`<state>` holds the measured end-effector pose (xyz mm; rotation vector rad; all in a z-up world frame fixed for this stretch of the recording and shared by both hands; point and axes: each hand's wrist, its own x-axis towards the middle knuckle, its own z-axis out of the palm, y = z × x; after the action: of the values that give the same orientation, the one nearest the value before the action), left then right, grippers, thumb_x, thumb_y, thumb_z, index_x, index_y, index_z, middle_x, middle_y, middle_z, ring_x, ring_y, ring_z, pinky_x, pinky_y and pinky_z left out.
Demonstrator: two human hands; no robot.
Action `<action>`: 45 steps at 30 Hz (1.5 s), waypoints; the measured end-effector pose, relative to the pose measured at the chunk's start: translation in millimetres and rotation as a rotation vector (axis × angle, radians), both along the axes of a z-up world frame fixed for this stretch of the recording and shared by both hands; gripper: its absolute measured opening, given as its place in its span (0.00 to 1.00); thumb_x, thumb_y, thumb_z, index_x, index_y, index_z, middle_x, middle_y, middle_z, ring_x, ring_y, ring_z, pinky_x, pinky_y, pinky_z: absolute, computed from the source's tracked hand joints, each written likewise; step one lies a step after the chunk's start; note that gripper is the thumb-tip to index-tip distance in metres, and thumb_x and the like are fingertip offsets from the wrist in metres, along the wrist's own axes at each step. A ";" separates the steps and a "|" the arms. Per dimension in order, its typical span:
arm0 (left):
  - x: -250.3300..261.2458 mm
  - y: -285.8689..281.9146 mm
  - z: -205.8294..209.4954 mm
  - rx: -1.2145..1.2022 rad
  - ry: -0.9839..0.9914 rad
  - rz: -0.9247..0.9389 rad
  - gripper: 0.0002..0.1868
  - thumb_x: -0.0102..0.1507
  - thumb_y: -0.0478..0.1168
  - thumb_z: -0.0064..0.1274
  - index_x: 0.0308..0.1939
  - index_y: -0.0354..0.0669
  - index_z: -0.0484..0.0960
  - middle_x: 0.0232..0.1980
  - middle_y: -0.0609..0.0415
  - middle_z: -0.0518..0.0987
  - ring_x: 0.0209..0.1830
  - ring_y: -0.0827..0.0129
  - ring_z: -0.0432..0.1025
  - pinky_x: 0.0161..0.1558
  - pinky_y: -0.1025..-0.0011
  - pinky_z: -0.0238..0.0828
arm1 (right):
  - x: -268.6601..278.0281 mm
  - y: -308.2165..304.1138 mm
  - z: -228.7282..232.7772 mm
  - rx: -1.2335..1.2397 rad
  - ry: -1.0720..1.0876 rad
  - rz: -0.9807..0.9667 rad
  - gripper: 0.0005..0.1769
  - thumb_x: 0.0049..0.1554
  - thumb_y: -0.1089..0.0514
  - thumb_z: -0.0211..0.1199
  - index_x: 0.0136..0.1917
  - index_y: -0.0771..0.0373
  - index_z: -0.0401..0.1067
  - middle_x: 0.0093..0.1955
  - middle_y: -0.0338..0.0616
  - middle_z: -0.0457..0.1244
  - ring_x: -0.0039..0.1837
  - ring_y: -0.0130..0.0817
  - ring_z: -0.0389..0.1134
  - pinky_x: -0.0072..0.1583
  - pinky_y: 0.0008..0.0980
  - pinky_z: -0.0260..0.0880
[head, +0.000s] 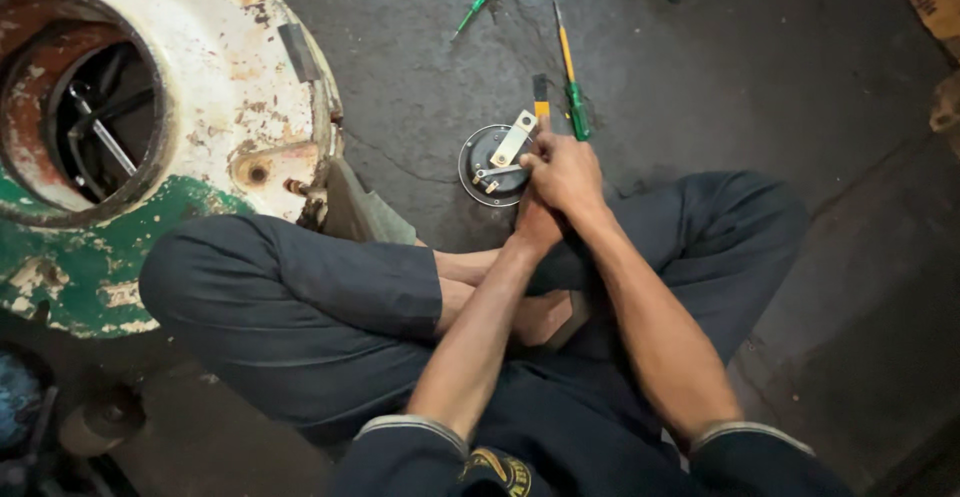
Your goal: The person sits on the floor and uses a screwdriver and wrench to disassemble and reassemble a circular metal component. They remove a metal plate, adjust internal parts, and then reattach the plate using the tools.
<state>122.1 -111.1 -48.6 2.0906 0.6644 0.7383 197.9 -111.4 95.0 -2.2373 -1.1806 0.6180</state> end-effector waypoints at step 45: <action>-67.7 197.0 181.8 0.635 0.724 -0.504 0.25 0.52 0.48 0.67 0.53 0.62 0.82 0.59 0.58 0.78 0.62 0.61 0.69 0.48 0.55 0.69 | 10.0 -2.7 -9.4 -0.188 0.092 0.029 0.15 0.55 0.47 0.70 0.43 0.62 0.80 0.35 0.58 0.68 0.40 0.51 0.71 0.46 0.47 0.68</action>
<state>54.3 85.9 133.3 2.9815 0.2306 -0.1556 207.9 -114.1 85.6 -2.3208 -1.1530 0.8664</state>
